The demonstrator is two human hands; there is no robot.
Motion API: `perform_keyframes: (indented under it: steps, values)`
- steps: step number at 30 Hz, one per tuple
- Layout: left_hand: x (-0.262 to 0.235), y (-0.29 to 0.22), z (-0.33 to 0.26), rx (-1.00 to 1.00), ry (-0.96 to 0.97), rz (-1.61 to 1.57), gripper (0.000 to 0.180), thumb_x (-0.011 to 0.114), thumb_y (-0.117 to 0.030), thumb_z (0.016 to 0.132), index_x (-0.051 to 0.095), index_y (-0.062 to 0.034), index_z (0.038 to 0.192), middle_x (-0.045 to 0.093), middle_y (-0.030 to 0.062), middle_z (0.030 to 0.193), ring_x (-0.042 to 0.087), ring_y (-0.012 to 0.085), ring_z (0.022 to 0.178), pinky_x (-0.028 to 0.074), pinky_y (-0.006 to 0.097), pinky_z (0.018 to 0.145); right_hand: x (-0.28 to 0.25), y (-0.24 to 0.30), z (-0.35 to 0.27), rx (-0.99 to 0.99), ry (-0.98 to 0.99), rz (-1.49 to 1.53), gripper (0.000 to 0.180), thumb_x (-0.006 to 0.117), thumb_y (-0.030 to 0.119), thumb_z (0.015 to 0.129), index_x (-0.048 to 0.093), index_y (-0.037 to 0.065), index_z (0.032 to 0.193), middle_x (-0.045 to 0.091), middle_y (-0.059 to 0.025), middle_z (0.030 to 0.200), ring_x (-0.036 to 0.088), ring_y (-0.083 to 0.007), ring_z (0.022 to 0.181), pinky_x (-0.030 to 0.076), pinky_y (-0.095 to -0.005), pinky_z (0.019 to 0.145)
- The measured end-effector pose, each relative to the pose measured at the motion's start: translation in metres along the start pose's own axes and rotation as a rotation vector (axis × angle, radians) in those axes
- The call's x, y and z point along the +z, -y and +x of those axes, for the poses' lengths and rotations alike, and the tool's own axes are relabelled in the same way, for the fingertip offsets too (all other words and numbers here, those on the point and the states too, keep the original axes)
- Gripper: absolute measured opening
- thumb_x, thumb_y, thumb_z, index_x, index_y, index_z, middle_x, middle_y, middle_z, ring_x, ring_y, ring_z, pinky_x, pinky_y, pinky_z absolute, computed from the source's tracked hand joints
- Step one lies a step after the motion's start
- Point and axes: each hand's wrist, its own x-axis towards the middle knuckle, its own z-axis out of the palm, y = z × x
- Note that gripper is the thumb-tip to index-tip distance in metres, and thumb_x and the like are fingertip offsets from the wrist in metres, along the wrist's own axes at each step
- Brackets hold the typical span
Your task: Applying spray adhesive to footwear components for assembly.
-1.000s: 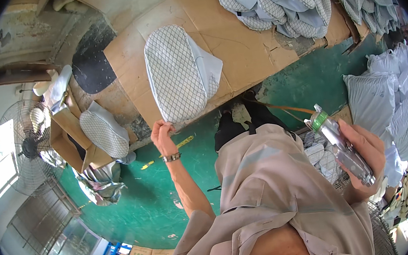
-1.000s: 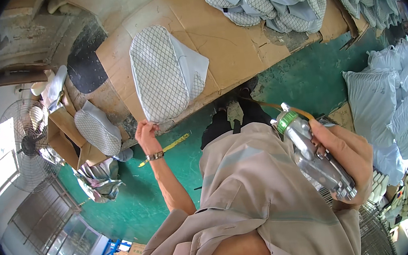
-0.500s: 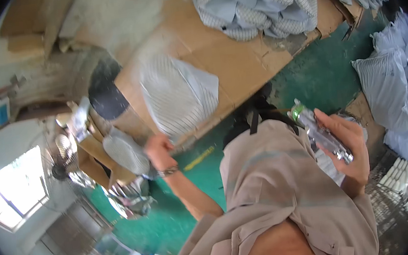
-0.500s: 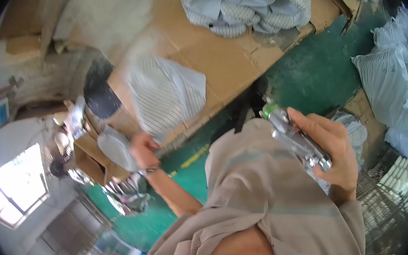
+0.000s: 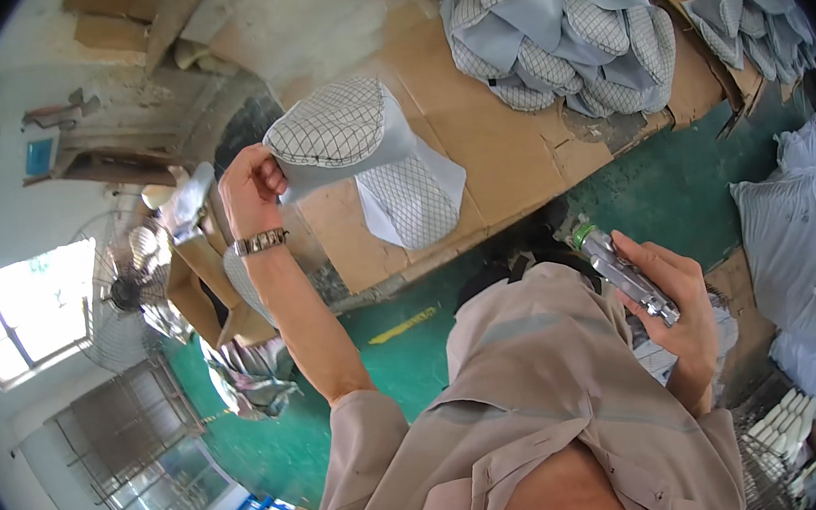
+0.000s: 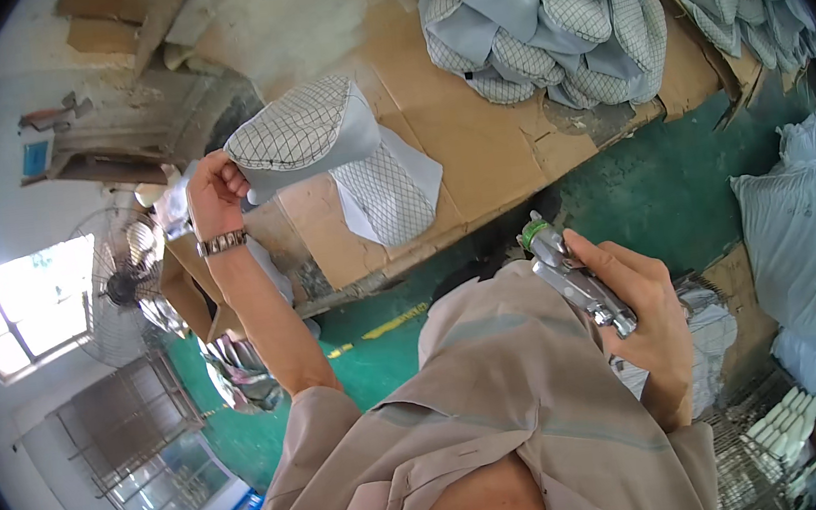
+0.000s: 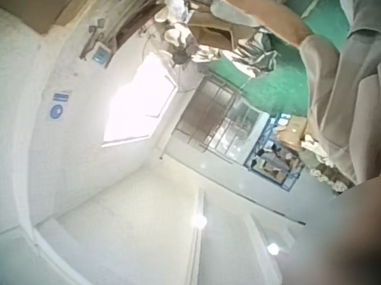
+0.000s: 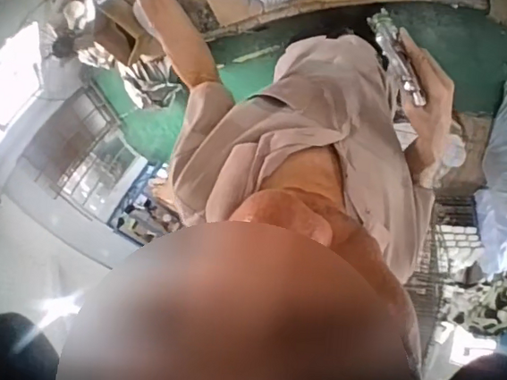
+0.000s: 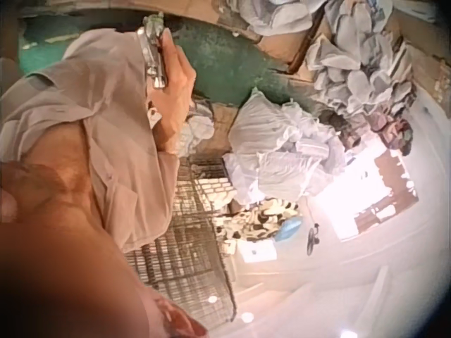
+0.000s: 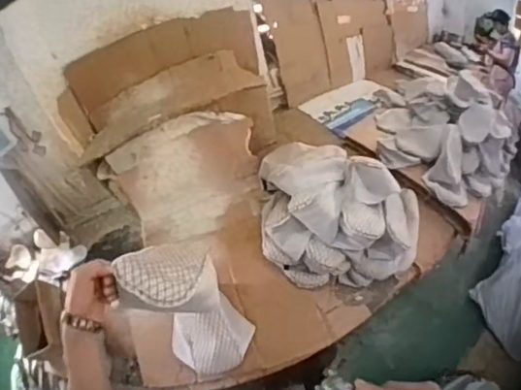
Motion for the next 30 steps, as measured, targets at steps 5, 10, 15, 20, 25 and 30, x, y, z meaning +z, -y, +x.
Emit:
perform_keyframes:
  steps: [5,10,15,20,25,30]
  values:
    - [0.018,-0.042,0.013,0.009,0.156,-0.318,0.017,0.06,-0.015,0.089,0.05,-0.0103,0.075,0.045,-0.0019,0.068,0.043,0.0134,0.059,0.035,0.03,0.054,0.036,-0.047,0.039,-0.019,0.015,-0.115,0.062,0.071,-0.004,0.073,0.058,-0.003,0.133,0.066,-0.0205,0.099,0.066,-0.0368,0.087,0.052,-0.0375,0.076]
    - [0.067,-0.06,0.021,0.017,0.191,-0.469,0.02,0.059,-0.017,0.089,0.05,-0.0119,0.073,0.048,-0.0026,0.067,0.046,0.0146,0.059,0.038,0.031,0.055,0.171,-0.208,0.11,-0.025,-0.085,-0.498,0.074,0.073,0.016,0.08,0.043,0.001,0.147,0.056,-0.0207,0.133,0.058,-0.0383,0.118,0.054,-0.0469,0.09]
    - [0.101,-0.05,0.02,0.001,0.199,-0.475,0.019,0.06,-0.019,0.089,0.051,-0.0133,0.073,0.05,-0.0027,0.067,0.046,0.0145,0.06,0.038,0.031,0.056,0.235,-0.303,0.107,-0.172,0.006,-0.781,0.081,0.067,0.049,0.088,0.042,0.0,0.148,0.028,-0.0209,0.158,0.041,-0.0352,0.14,0.043,-0.0641,0.101]
    - [0.141,-0.032,0.021,-0.025,0.211,-0.534,0.017,0.06,-0.018,0.09,0.053,-0.0131,0.075,0.049,-0.0031,0.068,0.044,0.0145,0.061,0.037,0.031,0.057,0.204,-0.226,0.148,0.094,0.345,0.17,0.06,0.062,0.044,0.097,0.055,0.002,0.139,0.057,-0.0141,0.14,0.056,-0.0295,0.128,0.049,-0.0516,0.099]
    - [0.175,-0.022,0.013,-0.045,0.189,-0.521,0.018,0.059,-0.016,0.092,0.052,-0.0124,0.075,0.049,-0.0023,0.068,0.046,0.0152,0.063,0.038,0.032,0.057,0.148,-0.11,0.202,0.149,0.191,1.521,0.048,0.059,0.043,0.101,0.059,0.007,0.132,0.061,-0.0056,0.136,0.059,-0.0205,0.122,0.049,-0.0423,0.101]
    - [0.2,-0.026,0.023,-0.081,0.272,-0.546,0.019,0.059,-0.015,0.091,0.05,-0.0126,0.074,0.047,-0.0029,0.068,0.043,0.0141,0.062,0.035,0.031,0.056,0.114,-0.106,0.228,0.212,-0.226,1.871,0.044,0.065,0.042,0.098,0.062,0.008,0.126,0.064,-0.0049,0.131,0.061,-0.0182,0.117,0.047,-0.036,0.104]
